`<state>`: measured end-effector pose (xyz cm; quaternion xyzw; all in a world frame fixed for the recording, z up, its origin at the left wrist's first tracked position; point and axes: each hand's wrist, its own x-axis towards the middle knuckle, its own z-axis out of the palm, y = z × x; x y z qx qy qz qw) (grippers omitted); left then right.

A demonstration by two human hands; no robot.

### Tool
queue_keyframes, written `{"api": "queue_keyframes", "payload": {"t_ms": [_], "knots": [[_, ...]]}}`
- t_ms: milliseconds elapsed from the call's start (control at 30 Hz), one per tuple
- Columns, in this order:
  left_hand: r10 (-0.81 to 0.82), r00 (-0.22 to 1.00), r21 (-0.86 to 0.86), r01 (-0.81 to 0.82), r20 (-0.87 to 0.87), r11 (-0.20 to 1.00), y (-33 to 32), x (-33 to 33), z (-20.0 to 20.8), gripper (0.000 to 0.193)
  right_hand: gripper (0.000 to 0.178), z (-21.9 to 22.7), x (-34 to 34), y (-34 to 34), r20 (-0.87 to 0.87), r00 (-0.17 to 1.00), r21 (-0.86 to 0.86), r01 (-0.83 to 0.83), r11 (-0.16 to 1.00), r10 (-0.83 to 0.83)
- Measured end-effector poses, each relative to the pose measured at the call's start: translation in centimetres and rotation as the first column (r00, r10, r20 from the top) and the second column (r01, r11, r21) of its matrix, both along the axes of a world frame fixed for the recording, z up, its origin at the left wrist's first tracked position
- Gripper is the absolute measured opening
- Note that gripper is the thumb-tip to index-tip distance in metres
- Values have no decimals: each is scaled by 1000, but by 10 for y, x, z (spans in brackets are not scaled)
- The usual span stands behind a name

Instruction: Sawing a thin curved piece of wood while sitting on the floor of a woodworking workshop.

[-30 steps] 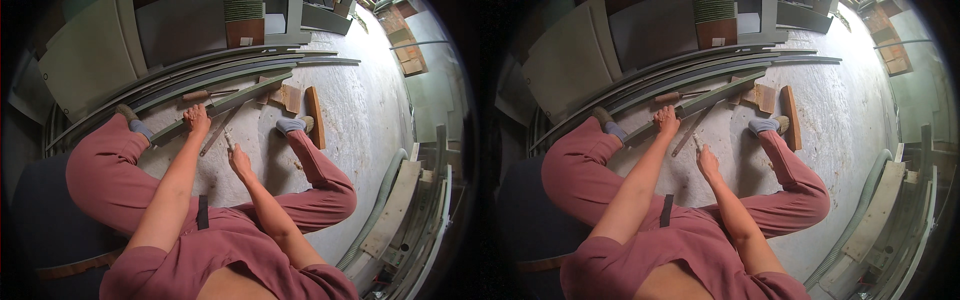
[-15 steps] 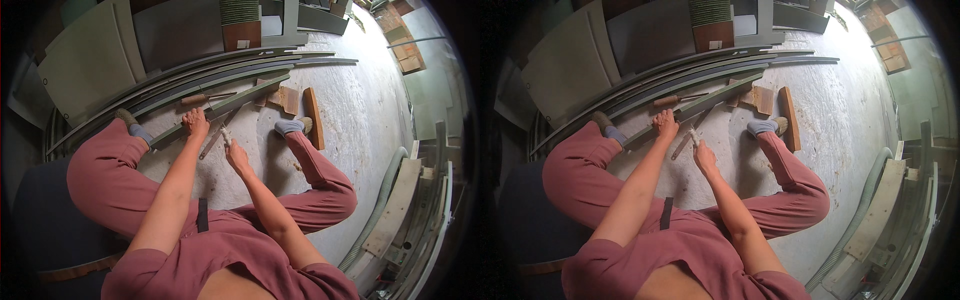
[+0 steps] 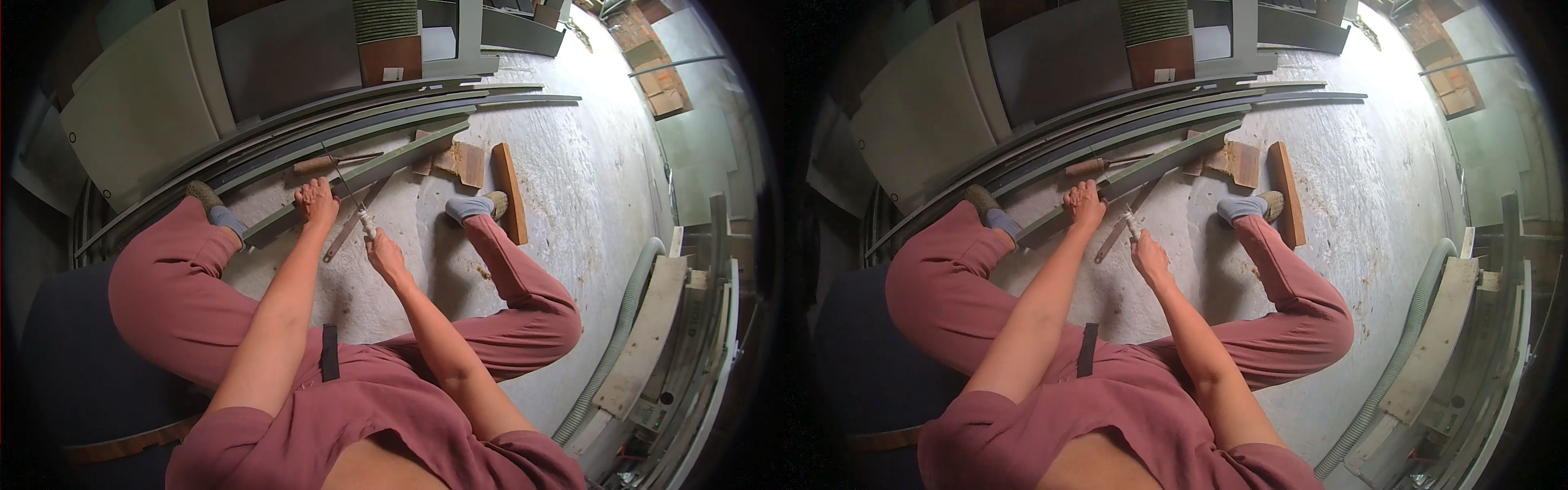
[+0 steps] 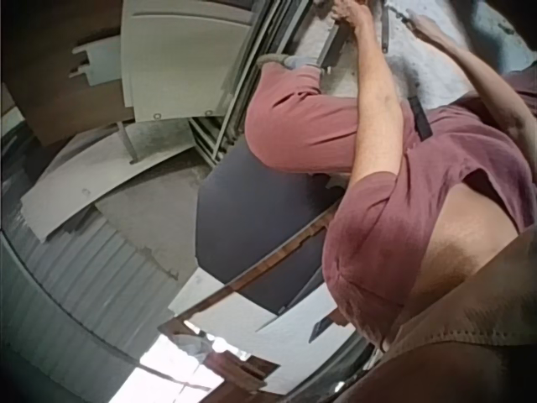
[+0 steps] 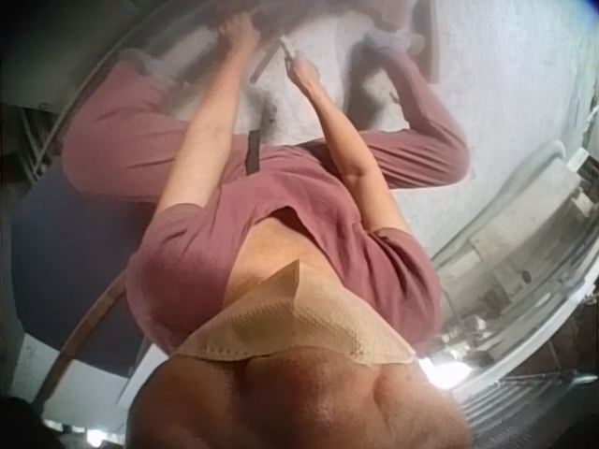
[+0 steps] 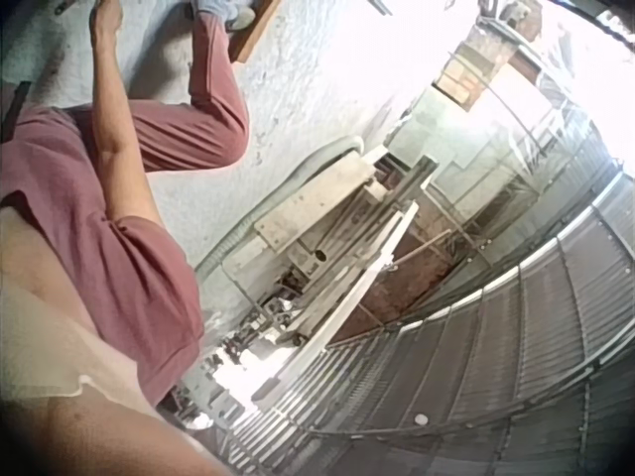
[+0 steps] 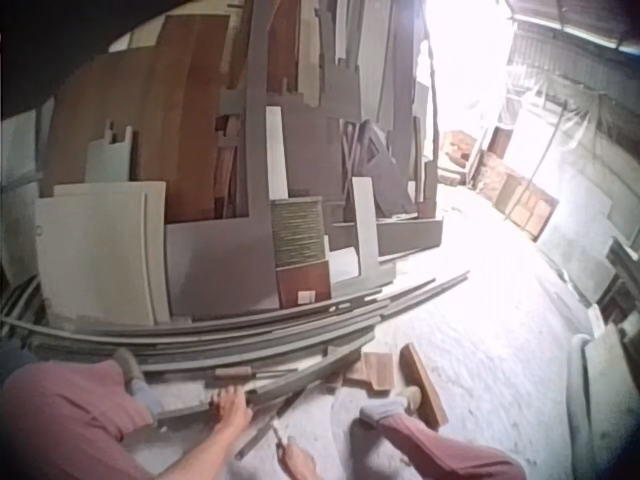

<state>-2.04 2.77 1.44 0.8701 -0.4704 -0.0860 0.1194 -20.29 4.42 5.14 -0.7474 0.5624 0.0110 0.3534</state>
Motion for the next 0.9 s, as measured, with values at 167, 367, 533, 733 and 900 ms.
{"api": "queue_keyframes", "payload": {"t_ms": [167, 367, 533, 733, 900], "knots": [[7, 1000, -36, -7, -7, 999, 3, -3, 4, 37, 28, 0, -3, 20, 3, 998, 70, 65, 995, -65], [-6, 1000, -14, 6, 0, 1000, 0, 1, 3, 39, 25, -8, -6, 8, 39, 998, 47, 42, 998, -44], [2, 1000, 2, -2, 7, 1000, 0, 0, 6, 38, 26, -9, -12, 0, 34, 999, 37, 0, 999, -1], [4, 1000, 9, -4, -1, 1000, -1, -1, 8, 38, 25, -8, -9, 1, 55, 998, 91, -25, 996, 20], [15, 1000, 6, -15, -3, 1000, 2, -1, 7, 38, 26, 3, -6, 0, 99, 995, 206, -15, 978, -6]]}}
